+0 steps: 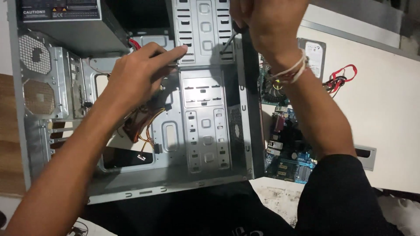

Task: Installing a hard drive into a computer case and securing it with screws using a screwdriver.

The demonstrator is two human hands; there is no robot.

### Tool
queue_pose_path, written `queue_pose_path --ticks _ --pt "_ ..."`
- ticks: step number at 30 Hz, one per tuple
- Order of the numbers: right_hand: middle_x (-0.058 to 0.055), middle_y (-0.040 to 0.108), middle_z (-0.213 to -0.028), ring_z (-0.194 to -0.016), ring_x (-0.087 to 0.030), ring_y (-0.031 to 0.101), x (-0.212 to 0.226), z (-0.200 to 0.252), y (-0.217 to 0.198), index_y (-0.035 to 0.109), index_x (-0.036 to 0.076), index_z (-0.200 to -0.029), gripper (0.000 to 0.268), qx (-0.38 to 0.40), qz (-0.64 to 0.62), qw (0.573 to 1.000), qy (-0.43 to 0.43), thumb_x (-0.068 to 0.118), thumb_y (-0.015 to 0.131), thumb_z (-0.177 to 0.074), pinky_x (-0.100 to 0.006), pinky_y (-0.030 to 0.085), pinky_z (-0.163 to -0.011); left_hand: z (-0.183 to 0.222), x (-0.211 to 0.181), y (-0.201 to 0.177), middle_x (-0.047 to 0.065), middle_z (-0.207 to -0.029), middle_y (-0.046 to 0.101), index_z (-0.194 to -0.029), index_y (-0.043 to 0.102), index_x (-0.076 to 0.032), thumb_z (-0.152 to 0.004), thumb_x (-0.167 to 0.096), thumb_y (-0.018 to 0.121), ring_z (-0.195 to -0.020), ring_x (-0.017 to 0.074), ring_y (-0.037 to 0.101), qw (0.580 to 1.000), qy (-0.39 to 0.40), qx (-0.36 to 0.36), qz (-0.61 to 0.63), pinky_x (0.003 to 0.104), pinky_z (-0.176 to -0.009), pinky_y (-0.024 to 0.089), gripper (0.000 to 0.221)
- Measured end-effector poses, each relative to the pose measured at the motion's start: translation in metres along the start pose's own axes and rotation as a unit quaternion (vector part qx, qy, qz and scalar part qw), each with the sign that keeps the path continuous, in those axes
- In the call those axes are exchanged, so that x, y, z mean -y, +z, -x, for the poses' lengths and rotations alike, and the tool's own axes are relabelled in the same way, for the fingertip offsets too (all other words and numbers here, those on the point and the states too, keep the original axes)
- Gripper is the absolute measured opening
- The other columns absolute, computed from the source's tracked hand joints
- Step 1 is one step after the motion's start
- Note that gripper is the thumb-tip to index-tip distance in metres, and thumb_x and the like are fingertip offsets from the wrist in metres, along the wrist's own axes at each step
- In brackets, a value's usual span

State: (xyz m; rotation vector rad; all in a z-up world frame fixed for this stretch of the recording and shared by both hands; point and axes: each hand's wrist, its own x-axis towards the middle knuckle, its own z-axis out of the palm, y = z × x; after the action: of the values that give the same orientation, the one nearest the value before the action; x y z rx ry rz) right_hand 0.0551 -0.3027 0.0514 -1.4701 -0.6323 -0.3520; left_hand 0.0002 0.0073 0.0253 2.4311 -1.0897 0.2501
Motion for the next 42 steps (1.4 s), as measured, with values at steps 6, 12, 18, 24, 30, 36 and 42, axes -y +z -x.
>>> queue_pose_path --ticks 6,12,18,24,30,36,42 --pt "-0.006 0.043 -0.07 -0.066 -0.023 0.051 0.01 0.026 -0.009 0.049 0.009 -0.081 0.043 -0.035 -0.026 0.999 0.015 0.039 0.05 -0.111 -0.034 0.039 -0.062 0.001 -0.001 0.0 0.012 -0.106 0.063 -0.152 0.058 -0.02 -0.096 0.0 0.079 -0.08 0.0268 0.064 1.0 -0.007 0.007 -0.004 0.041 -0.066 0.059 0.063" --pt "-0.005 0.045 -0.081 -0.077 -0.023 0.051 0.03 0.053 -0.045 0.051 0.011 -0.09 0.035 -0.074 -0.052 0.996 0.027 0.042 0.053 -0.108 -0.036 0.042 -0.073 0.002 0.0 0.0 0.013 -0.105 0.063 -0.151 0.06 -0.016 -0.098 0.004 0.079 -0.079 0.0286 0.062 1.0 0.006 -0.007 0.002 0.041 -0.059 0.052 0.06" --pt "-0.004 0.047 -0.093 -0.088 -0.023 0.051 0.042 0.078 -0.079 0.054 0.014 -0.1 0.031 -0.119 -0.076 0.989 0.042 0.045 0.057 -0.104 -0.037 0.045 -0.083 0.004 -0.002 0.0 0.013 -0.104 0.063 -0.151 0.062 -0.016 -0.1 0.002 0.08 -0.082 0.0288 0.062 1.0 0.008 -0.01 0.005 0.041 -0.06 0.05 0.057" --pt "0.0 0.04 -0.086 -0.077 -0.018 0.039 0.084 0.106 -0.115 0.057 0.018 -0.098 0.023 -0.255 -0.109 0.953 0.12 0.038 0.065 -0.096 -0.035 0.033 -0.07 0.003 -0.004 -0.001 0.012 -0.106 0.063 -0.151 0.061 -0.017 -0.102 0.001 0.078 -0.081 0.0296 0.061 1.0 -0.001 -0.002 0.002 0.042 -0.059 0.047 0.055" --pt "0.002 0.034 -0.066 -0.045 -0.007 0.033 0.167 0.137 -0.046 0.039 0.014 -0.09 0.019 -0.228 0.142 0.938 0.22 0.017 0.055 -0.1 -0.022 0.028 -0.04 0.003 -0.006 -0.003 0.013 -0.112 0.063 -0.155 0.057 -0.017 -0.103 -0.001 0.077 -0.082 0.0323 0.062 1.0 -0.006 0.017 -0.021 0.045 -0.058 0.049 0.058" --pt "-0.012 0.069 -0.108 -0.102 -0.027 0.066 0.149 0.176 -0.031 0.066 0.005 -0.109 0.021 0.079 0.457 0.826 0.321 0.005 0.075 -0.089 -0.039 0.054 -0.096 0.005 -0.004 -0.001 0.014 -0.116 0.064 -0.156 0.057 -0.015 -0.101 0.001 0.079 -0.085 0.0332 0.065 0.999 0.009 0.012 -0.042 0.046 -0.06 0.051 0.061" --pt "-0.01 0.075 -0.108 -0.082 -0.03 0.077 0.107 0.208 -0.021 0.073 0.01 -0.107 0.026 0.237 0.587 0.682 0.366 0.004 0.079 -0.082 -0.031 0.069 -0.055 0.006 -0.004 -0.003 0.018 -0.121 0.062 -0.159 0.052 -0.014 -0.097 0.003 0.078 -0.089 0.0375 0.066 0.997 0.005 0.036 -0.061 0.048 -0.063 0.054 0.07"
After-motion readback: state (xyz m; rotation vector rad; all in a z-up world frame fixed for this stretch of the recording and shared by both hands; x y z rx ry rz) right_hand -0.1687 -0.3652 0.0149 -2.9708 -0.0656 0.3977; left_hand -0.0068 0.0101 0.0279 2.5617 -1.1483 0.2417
